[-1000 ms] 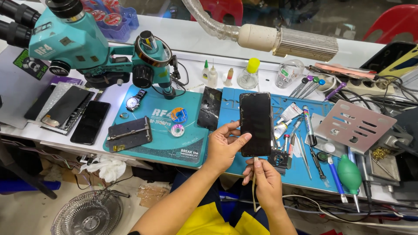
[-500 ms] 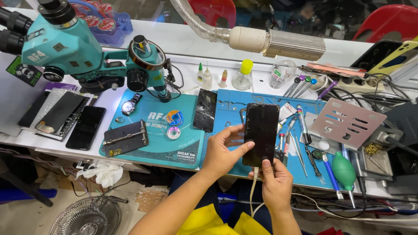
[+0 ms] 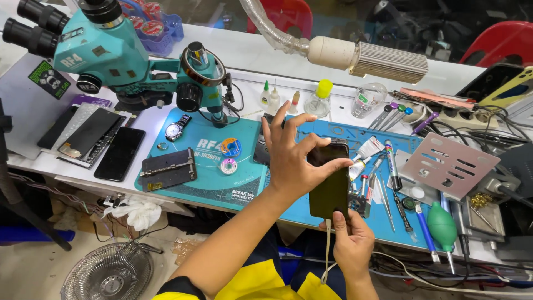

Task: Assembling internal components of a mobile phone and testing the device

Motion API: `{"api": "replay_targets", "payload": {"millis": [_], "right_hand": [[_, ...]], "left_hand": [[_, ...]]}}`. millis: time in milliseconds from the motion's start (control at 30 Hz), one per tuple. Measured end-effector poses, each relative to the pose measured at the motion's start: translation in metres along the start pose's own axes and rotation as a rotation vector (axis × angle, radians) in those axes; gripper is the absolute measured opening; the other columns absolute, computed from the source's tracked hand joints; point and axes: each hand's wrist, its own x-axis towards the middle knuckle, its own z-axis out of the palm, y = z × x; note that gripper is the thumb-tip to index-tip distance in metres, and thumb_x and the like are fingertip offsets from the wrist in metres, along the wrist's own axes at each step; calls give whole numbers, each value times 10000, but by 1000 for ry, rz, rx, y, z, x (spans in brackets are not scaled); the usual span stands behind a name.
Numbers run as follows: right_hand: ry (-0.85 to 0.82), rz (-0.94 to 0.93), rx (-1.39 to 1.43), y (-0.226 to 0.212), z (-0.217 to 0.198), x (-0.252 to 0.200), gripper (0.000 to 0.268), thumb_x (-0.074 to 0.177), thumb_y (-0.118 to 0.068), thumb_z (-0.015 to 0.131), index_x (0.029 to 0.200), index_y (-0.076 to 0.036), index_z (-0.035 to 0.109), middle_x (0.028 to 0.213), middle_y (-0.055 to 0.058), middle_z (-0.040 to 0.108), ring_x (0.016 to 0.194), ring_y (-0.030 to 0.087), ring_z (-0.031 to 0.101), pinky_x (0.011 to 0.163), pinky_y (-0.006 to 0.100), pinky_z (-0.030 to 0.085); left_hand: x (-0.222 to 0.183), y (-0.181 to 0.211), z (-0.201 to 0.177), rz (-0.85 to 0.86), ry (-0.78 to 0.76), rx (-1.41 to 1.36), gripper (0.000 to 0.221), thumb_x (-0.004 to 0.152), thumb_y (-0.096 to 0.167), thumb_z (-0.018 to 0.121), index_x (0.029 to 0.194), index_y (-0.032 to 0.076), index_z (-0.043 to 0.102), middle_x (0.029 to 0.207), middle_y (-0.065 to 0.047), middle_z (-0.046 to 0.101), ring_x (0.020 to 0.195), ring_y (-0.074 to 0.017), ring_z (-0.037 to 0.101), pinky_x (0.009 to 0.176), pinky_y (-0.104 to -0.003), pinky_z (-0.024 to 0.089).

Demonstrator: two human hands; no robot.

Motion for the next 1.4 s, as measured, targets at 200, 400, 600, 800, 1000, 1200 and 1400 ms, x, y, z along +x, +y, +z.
{"api": "replay_targets", "payload": {"millis": [200, 400, 600, 800, 1000, 1200, 1400], "right_hand": [[-40, -50, 14, 5, -5, -3, 281, 994, -251, 626, 1029, 14, 711, 665, 141, 765, 604, 197, 762, 617, 313, 627], [-39, 9, 58, 1, -1, -3, 265, 1017, -239, 604, 989, 5, 705, 672, 138, 746, 622, 227, 760, 671, 345, 633], [-19, 78, 379, 19, -9, 12, 225, 1049, -215, 608, 907, -42, 595, 690, 24, 505, 592, 260, 711, 603, 376, 639], [-45, 36, 386, 16, -7, 6, 253, 1045, -209, 596, 1072, 38, 643, 817, 168, 683, 604, 274, 686, 616, 391, 627], [-47, 13, 160, 8, -10, -1, 249, 1017, -224, 612, 1005, 19, 668, 648, 162, 729, 584, 237, 741, 634, 361, 654], [-57, 36, 322, 17, -9, 2, 205, 1042, -180, 597, 1017, 18, 646, 675, 135, 651, 586, 265, 704, 610, 390, 634], [-64, 6, 150, 5, -7, -1, 253, 1023, -221, 605, 995, 23, 665, 643, 156, 718, 579, 236, 730, 644, 362, 646]], "left_hand": [[11, -12, 3, -62, -52, -38, 462, 726, 514, 848, 569, 185, 564, 1104, 49, 595, 1378, -304, 449, 1133, -756, 195], [14, -25, 0, -176, 79, -270, 375, 1038, 348, 557, 773, 119, 692, 1136, -17, 592, 1222, -267, 543, 1079, -430, 431], [-9, -28, -8, -220, 21, -408, 417, 1008, 411, 594, 706, 131, 529, 564, 35, 427, 519, -90, 358, 497, -291, 285], [-10, -31, -10, -39, -272, -259, 955, 638, 590, 921, 1444, 219, 566, 1039, -12, 487, 925, -175, 513, 935, -330, 492], [7, -34, -6, -66, -93, -259, 241, 853, 312, 815, 729, 143, 697, 834, 20, 429, 824, -188, 491, 842, -354, 432], [1, -38, -14, -112, -229, -418, 654, 867, 510, 767, 1419, 250, 530, 1414, -74, 442, 1375, -286, 511, 1156, -454, 517], [2, -31, -9, -75, -192, -327, 183, 876, 352, 790, 908, 173, 769, 1378, -81, 559, 1498, -373, 349, 1239, -554, 321]]}}
